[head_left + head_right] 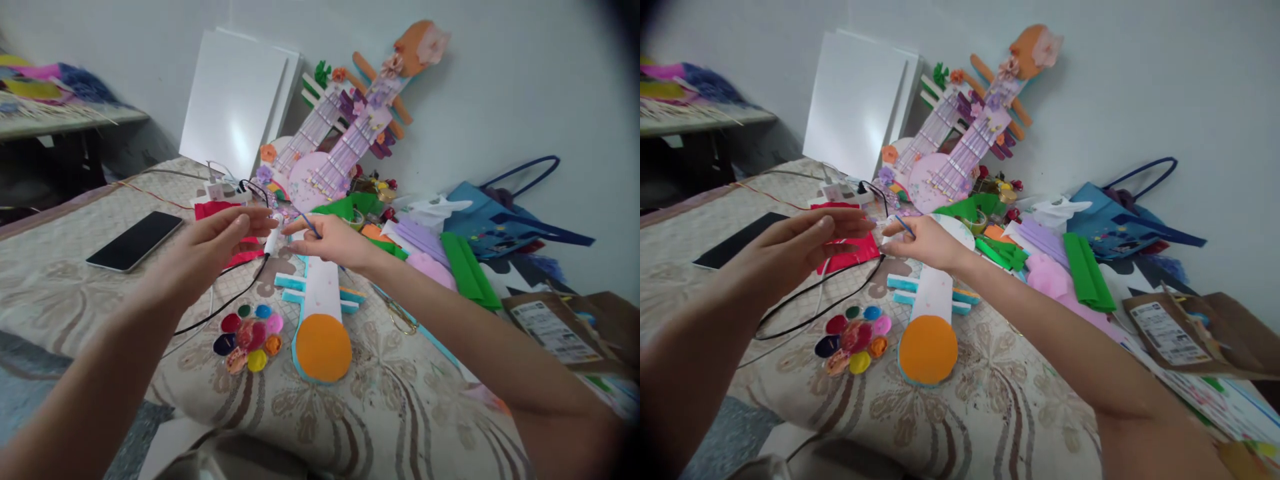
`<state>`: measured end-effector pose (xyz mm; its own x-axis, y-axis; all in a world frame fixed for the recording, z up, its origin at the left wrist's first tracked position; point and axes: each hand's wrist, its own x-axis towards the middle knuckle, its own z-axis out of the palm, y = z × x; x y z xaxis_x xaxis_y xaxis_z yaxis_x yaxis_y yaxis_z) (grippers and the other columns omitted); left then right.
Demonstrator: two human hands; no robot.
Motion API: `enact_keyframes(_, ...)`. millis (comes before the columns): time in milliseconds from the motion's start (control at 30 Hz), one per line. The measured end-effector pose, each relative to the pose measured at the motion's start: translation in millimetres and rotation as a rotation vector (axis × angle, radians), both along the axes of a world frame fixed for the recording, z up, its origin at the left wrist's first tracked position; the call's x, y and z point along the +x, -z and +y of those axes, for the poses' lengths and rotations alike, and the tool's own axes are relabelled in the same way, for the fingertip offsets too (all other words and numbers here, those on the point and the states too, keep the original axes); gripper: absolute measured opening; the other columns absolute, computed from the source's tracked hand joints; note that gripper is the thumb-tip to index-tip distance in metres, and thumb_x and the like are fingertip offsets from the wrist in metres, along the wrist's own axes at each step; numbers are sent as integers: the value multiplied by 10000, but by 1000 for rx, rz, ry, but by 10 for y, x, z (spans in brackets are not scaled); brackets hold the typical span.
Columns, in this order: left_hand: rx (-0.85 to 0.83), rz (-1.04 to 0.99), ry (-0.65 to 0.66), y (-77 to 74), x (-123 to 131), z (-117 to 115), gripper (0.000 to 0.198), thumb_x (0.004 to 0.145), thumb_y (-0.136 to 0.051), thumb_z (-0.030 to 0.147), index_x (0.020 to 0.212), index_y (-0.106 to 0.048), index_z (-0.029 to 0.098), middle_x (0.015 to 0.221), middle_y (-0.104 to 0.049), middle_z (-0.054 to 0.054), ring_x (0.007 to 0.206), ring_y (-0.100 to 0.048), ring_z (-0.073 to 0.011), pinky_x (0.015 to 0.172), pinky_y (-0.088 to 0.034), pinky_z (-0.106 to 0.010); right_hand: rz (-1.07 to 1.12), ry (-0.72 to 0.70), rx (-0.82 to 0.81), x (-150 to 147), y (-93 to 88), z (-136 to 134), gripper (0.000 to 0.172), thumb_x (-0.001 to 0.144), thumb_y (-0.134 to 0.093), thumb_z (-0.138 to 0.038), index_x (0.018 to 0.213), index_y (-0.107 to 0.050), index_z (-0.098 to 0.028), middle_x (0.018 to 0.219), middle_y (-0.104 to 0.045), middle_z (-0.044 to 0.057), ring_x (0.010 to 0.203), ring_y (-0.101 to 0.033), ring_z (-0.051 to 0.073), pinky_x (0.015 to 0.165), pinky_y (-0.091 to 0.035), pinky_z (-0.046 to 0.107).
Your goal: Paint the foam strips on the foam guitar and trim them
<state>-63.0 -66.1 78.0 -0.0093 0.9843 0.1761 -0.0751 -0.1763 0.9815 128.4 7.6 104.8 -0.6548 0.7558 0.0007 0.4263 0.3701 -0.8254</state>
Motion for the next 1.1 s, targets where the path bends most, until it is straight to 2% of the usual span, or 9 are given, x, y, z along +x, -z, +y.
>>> enact_keyframes(133, -11, -150, 72, 1, 78, 95, 325, 871, -556, 429, 1070, -678, 203, 1156, -681, -96, 1127, -596, -291, 936, -480, -435, 34, -33, -123, -17, 99, 106, 305, 745, -727, -304, 989, -623, -151, 494, -298, -125, 433, -257, 45, 399, -207, 194)
enact_keyframes(333, -15, -292, 155, -8, 205, 168, 303, 889, -529, 380, 1053, -667, 165, 1103, -691, -119, 1138, -588, -318, 940, -467, -465, 135, -58, -304, 1, 165, 174, 256, 725, -729, -327, 903, -638, -166, 492, -311, -114, 414, -219, 40, 363, -160, 191)
enact_keyframes(467, -40, -328, 213, -9, 284, 193, 300, 916, -476, 372, 1043, -668, 179, 1063, -705, -93, 1138, -586, -314, 947, -451, -472, 190, -95, -452, 20, 136, 183, 279, 724, -702, -217, 992, -626, -190, 495, -308, -122, 403, -180, 36, 362, -129, 184)
enact_keyframes(600, -45, -359, 311, 31, 316, 240, 337, 873, -539, 434, 1082, -648, 193, 1160, -675, -119, 1174, -555, -327, 956, -436, -483, 255, -132, -596, 43, 165, 203, 281, 725, -672, -160, 994, -602, -200, 506, -363, -123, 390, -149, 26, 363, -121, 170)
enact_keyframes(733, -69, -395, 405, 39, 331, 244, 402, 856, -542, 488, 1127, -632, 204, 1314, -585, -132, 1238, -494, -351, 960, -429, -493, 280, -93, -553, 69, 220, 204, 152, 707, -709, -179, 798, -586, -174, 519, -410, -103, 384, -203, 16, 352, -135, 166)
enact_keyframes(800, -66, -399, 424, 31, 333, 230, 424, 862, -525, 503, 1150, -623, 210, 1373, -539, -125, 1280, -447, -362, 976, -416, -501, 244, -45, -516, 95, 227, 192, 151, 706, -714, -189, 721, -567, -162, 509, -407, -99, 380, -217, 12, 349, -140, 167)
enact_keyframes(933, -87, -397, 432, 44, 308, 221, 459, 864, -499, 534, 1189, -605, 228, 1426, -489, -112, 1328, -376, -377, 995, -391, -529, 207, 36, -505, 206, 216, 167, 199, 700, -738, -233, 695, -551, -163, 484, -374, -111, 379, -222, 15, 352, -149, 170)
enact_keyframes(1100, -145, -408, 403, 83, 273, 239, 464, 868, -476, 545, 1188, -605, 236, 1403, -513, -114, 1319, -389, -369, 981, -404, -555, 180, 161, -494, 428, 212, 178, 241, 665, -771, -246, 677, -546, -160, 480, -373, -112, 383, -230, 16, 355, -143, 175)
